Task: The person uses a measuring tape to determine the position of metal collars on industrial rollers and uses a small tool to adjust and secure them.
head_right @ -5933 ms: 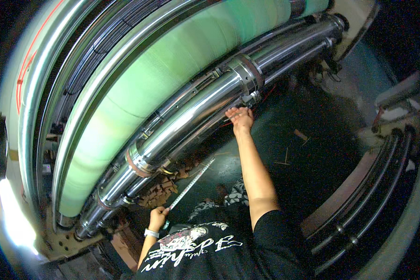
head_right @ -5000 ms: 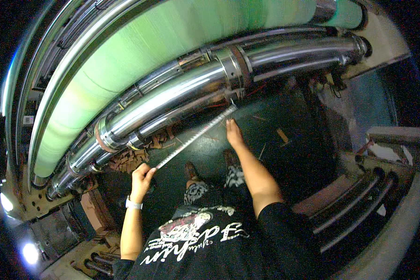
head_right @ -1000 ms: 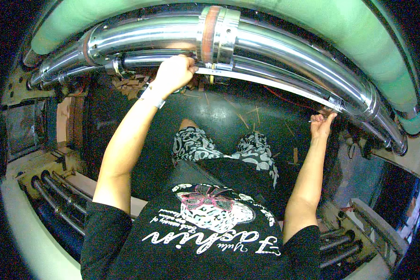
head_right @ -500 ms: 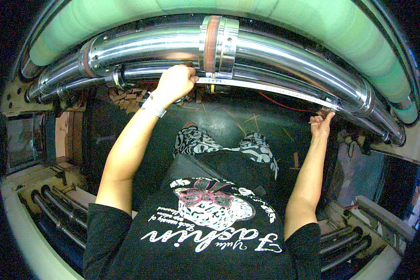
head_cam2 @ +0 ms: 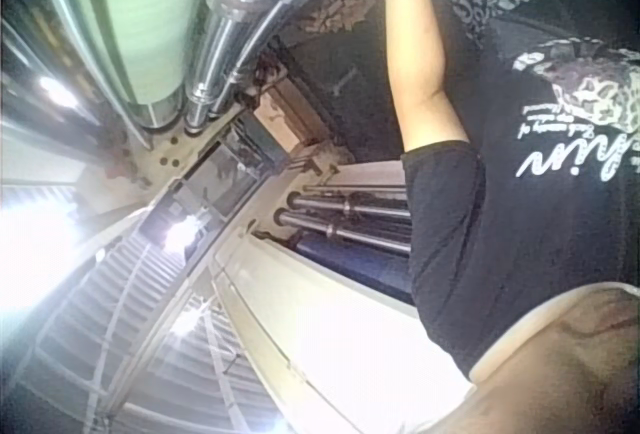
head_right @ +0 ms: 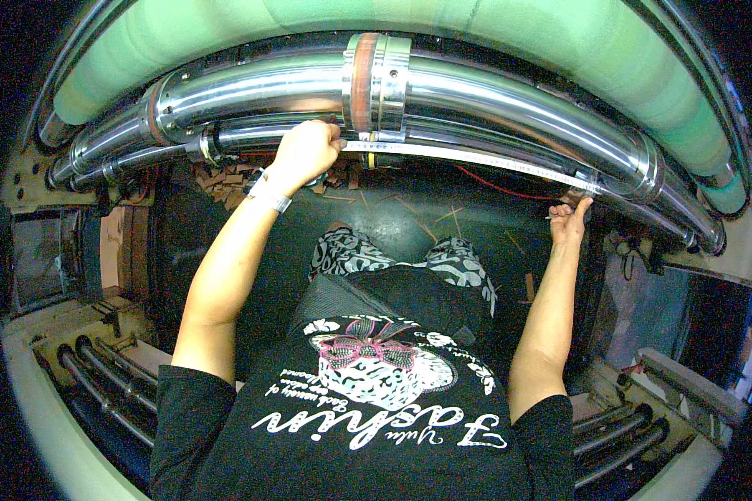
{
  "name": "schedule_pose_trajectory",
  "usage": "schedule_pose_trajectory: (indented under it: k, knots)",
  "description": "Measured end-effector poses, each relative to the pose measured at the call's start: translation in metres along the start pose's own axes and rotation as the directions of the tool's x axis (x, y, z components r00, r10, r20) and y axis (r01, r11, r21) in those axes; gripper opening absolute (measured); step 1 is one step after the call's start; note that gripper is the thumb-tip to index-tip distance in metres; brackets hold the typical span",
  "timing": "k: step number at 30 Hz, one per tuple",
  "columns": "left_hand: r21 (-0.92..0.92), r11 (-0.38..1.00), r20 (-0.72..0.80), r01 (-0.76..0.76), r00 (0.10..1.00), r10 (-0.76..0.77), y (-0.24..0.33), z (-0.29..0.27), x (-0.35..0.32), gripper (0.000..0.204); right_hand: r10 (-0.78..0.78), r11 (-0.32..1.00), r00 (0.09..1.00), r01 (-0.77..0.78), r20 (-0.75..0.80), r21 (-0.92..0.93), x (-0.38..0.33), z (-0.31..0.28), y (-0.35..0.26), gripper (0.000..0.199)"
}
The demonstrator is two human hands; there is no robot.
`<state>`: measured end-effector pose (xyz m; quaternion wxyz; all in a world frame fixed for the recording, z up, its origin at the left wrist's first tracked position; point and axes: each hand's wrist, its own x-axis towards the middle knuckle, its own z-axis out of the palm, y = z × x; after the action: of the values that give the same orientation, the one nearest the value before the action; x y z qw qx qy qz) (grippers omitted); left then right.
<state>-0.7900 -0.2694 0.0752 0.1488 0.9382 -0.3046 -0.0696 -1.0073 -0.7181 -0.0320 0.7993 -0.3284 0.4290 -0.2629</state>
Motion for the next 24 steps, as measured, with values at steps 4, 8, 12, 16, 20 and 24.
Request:
schedule_pose_trajectory:
  k: [4, 8, 12, 16, 20, 24]
  knots:
    - [0.008, 1.000, 0.009, 0.005, 1.000, -0.005, 0.000, -0.002, -0.001, 0.021, 0.009, 1.000, 1.000, -0.008, -0.024, 0.016, -0.001, 0.001, 0.003, 0.049]
    - [0.014, 1.000, 0.010, 0.012, 1.000, -0.012, 0.000, -0.001, 0.001, 0.021, -0.002, 1.000, 1.000, 0.003, -0.014, 0.007, -0.004, 0.002, 0.003, 0.049]
    - [0.023, 1.000, 0.021, 0.017, 1.000, -0.018, 0.000, -0.002, 0.001, 0.021, 0.001, 1.000, 0.998, -0.001, -0.067, 0.001, -0.006, 0.008, 0.003, 0.048]
    - [0.038, 0.999, 0.012, 0.030, 0.999, -0.030, 0.004, -0.005, 0.001, 0.020, -0.019, 1.000, 1.000, 0.019, 0.013, -0.005, -0.007, 0.004, 0.002, 0.047]
    - [0.043, 0.999, -0.019, 0.015, 1.000, -0.014, 0.000, -0.003, 0.000, 0.020, -0.016, 1.000, 1.000, 0.016, 0.018, 0.000, -0.008, 0.008, 0.004, 0.047]
    - [0.056, 0.998, 0.013, 0.024, 1.000, -0.024, 0.000, -0.005, 0.000, 0.019, -0.016, 1.000, 1.000, 0.016, -0.002, -0.008, -0.009, 0.010, 0.008, 0.046]
